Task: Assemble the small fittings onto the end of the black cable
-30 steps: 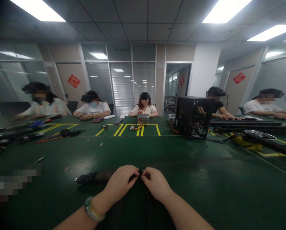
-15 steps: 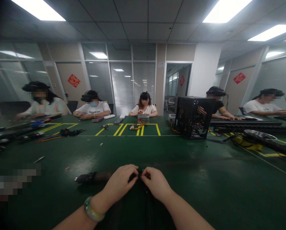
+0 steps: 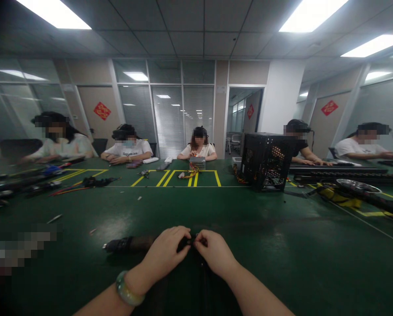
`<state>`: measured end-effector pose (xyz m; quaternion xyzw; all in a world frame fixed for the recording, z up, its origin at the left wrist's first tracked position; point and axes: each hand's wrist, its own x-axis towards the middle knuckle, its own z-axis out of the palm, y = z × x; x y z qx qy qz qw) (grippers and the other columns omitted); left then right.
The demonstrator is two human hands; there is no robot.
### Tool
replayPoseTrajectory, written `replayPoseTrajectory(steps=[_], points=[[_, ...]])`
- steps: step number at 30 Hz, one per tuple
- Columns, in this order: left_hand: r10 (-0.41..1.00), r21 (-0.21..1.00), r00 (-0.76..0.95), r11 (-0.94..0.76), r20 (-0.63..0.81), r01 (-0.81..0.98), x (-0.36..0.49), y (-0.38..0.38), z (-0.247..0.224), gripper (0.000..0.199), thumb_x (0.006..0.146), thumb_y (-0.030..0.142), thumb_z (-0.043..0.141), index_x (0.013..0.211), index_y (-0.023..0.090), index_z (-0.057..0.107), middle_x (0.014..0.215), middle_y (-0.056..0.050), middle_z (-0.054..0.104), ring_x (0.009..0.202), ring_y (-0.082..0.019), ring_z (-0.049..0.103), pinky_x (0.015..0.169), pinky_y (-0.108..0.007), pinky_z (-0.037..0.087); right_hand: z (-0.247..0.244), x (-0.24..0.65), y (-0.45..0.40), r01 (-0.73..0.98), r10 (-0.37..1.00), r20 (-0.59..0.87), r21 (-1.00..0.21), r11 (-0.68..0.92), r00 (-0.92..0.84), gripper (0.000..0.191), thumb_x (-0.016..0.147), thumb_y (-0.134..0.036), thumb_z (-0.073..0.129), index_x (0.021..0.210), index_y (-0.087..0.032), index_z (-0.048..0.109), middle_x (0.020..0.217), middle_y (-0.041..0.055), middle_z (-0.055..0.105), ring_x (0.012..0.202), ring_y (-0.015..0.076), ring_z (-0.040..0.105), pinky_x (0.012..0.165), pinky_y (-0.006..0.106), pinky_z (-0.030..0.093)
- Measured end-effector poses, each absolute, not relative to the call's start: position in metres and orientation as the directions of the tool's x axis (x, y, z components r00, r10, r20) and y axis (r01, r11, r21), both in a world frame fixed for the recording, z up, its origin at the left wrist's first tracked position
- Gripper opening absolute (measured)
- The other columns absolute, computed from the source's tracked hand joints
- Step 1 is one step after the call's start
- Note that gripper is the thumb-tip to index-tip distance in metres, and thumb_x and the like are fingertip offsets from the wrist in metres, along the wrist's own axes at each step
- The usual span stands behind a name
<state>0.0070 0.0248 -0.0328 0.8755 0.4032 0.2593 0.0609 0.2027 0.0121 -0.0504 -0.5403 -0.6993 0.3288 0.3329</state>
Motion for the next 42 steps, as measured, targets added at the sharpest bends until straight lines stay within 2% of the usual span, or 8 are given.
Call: replayPoseTrajectory(steps=[5, 11, 19, 25, 33, 42], points=[[0.74, 0.326, 0.542, -0.667, 0.399, 0.67, 0.0084, 0.0261, -0.0324, 0.016, 0.084, 0.013, 0.053, 0.097, 0.023, 0.057, 0.105, -0.001, 0.062, 0.099, -0.02, 0.056, 0.09, -0.035, 0.041, -0.0499, 0.2043, 0.0113, 0.532, 0.971, 0.131, -0.818, 0.22, -0.199, 0.009, 0.086, -0.025, 0.057, 0.084, -0.019, 0.064, 0.079, -0.0006, 0.066, 0.072, 0.0154, 0.062, 0.061, 0.021, 0.044], [0.768, 0.36, 0.509, -0.635, 0.389, 0.683, 0.0078, 0.0263, -0.032, 0.018, 0.081, 0.017, 0.057, 0.098, 0.022, 0.055, 0.105, -0.003, 0.061, 0.098, -0.021, 0.057, 0.089, -0.035, 0.043, -0.0484, 0.2047, 0.0099, 0.522, 0.971, 0.121, -0.826, 0.213, -0.204, 0.01, 0.087, -0.025, 0.056, 0.085, -0.019, 0.064, 0.082, -0.0001, 0.067, 0.073, 0.0156, 0.062, 0.061, 0.022, 0.043], [0.753, 0.339, 0.517, -0.65, 0.408, 0.68, 0.0068, 0.0228, -0.0309, 0.025, 0.076, 0.008, 0.052, 0.097, 0.021, 0.055, 0.105, -0.003, 0.061, 0.099, -0.02, 0.056, 0.092, -0.035, 0.042, -0.0507, 0.2048, 0.0128, 0.521, 0.973, 0.136, -0.826, 0.217, -0.189, 0.008, 0.085, -0.023, 0.058, 0.084, -0.019, 0.065, 0.079, -0.0008, 0.066, 0.072, 0.0152, 0.061, 0.061, 0.021, 0.042], [0.752, 0.343, 0.507, -0.649, 0.421, 0.679, 0.0063, 0.0251, -0.0344, 0.018, 0.079, 0.012, 0.052, 0.094, 0.022, 0.055, 0.101, -0.002, 0.061, 0.096, -0.02, 0.057, 0.089, -0.034, 0.042, -0.055, 0.2041, 0.0148, 0.528, 0.972, 0.137, -0.82, 0.219, -0.191, 0.008, 0.085, -0.023, 0.058, 0.084, -0.019, 0.065, 0.08, -0.0005, 0.067, 0.072, 0.0152, 0.061, 0.061, 0.021, 0.042], [0.738, 0.283, 0.559, -0.667, 0.378, 0.689, 0.0076, 0.0252, -0.032, 0.015, 0.08, 0.013, 0.056, 0.092, 0.022, 0.056, 0.099, -0.001, 0.061, 0.096, -0.019, 0.056, 0.088, -0.033, 0.041, -0.0499, 0.2043, 0.0129, 0.563, 0.975, 0.119, -0.8, 0.207, -0.189, 0.009, 0.086, -0.023, 0.056, 0.085, -0.019, 0.065, 0.081, 0.0001, 0.067, 0.073, 0.0158, 0.062, 0.06, 0.022, 0.042], [0.737, 0.276, 0.565, -0.668, 0.37, 0.691, 0.0084, 0.0272, -0.0309, 0.01, 0.085, 0.015, 0.056, 0.091, 0.021, 0.058, 0.095, -0.001, 0.061, 0.091, -0.019, 0.056, 0.083, -0.032, 0.041, -0.0506, 0.2049, 0.0122, 0.564, 0.975, 0.132, -0.798, 0.211, -0.178, 0.008, 0.084, -0.022, 0.056, 0.081, -0.018, 0.062, 0.075, 0.0001, 0.065, 0.067, 0.0149, 0.059, 0.056, 0.021, 0.04]])
